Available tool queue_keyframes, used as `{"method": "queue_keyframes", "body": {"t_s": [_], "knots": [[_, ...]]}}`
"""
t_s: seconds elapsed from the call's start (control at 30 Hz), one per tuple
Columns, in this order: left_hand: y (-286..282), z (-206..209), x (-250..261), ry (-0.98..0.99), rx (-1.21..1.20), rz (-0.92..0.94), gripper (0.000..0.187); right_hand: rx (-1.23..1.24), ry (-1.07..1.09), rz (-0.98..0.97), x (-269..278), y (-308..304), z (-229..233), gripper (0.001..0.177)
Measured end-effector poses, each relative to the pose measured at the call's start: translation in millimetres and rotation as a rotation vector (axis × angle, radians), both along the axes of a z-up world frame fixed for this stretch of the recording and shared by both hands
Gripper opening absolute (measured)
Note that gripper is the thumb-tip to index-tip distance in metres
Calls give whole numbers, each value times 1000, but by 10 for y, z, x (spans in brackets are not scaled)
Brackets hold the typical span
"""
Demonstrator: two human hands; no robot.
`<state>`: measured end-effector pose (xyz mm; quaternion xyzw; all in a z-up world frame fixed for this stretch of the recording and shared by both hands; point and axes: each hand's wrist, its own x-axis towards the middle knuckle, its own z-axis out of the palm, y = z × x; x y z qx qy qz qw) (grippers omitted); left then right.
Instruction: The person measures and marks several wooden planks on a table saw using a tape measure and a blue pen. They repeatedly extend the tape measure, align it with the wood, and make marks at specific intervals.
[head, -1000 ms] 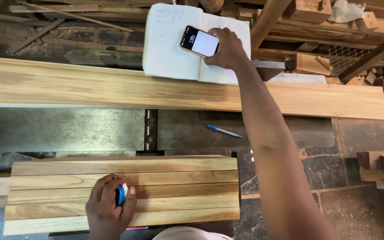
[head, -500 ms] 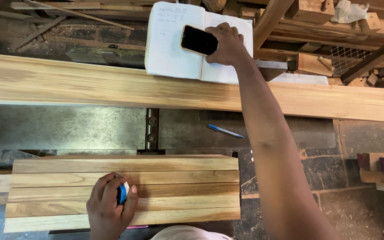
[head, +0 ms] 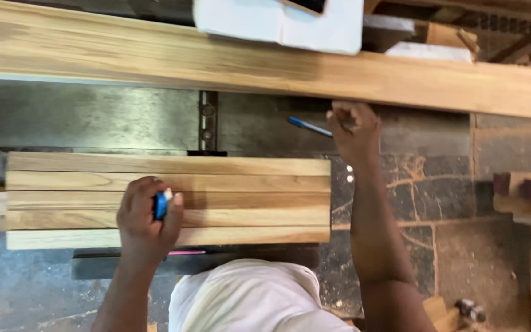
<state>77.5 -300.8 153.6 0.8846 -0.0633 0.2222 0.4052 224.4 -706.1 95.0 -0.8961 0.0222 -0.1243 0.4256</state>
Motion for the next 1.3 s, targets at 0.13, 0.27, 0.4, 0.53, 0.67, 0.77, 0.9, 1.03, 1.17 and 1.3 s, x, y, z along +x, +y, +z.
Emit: {"method": "queue_keyframes", "body": {"t_s": [0.13, 0.27, 0.4, 0.53, 0.67, 0.77, 0.9, 1.03, 1.17, 1.3], "knots": [[-152, 31, -212, 20, -106, -33, 25, -500, -134, 108, -254, -314, -597, 16], [-386, -13, -522, 75, -144, -137, 25, -605, -19, 53, -116, -349, -882, 16], [-636, -70, -912, 83, -84, -158, 25, -507, 51, 180, -46, -404, -797, 10], [-769, -177, -1374, 221, -140, -9, 17, -255, 197, 17, -375, -530, -681, 22], [-663, -459, -1709, 376, -295, 244, 12, 526, 135, 103, -1138, -522, -701, 21], [-302, -590, -1800, 443, -536, 460, 13, 747, 353, -43, -1908, -316, -661, 41], [496, -629, -1648, 436, -557, 780, 10, 570, 348, -90, -2491, -95, -577, 38], [1186, -881, -1452, 241, -289, 483, 8, 690, 127, -157, -2658, 152, -542, 29], [1184, -1228, -1549, 409, 300, 150, 13, 748, 156, -365, -2799, 413, -426, 30], [1132, -1381, -1358, 233, -132, 414, 25, 768, 148, -379, -2892, 699, -228, 38]]}}
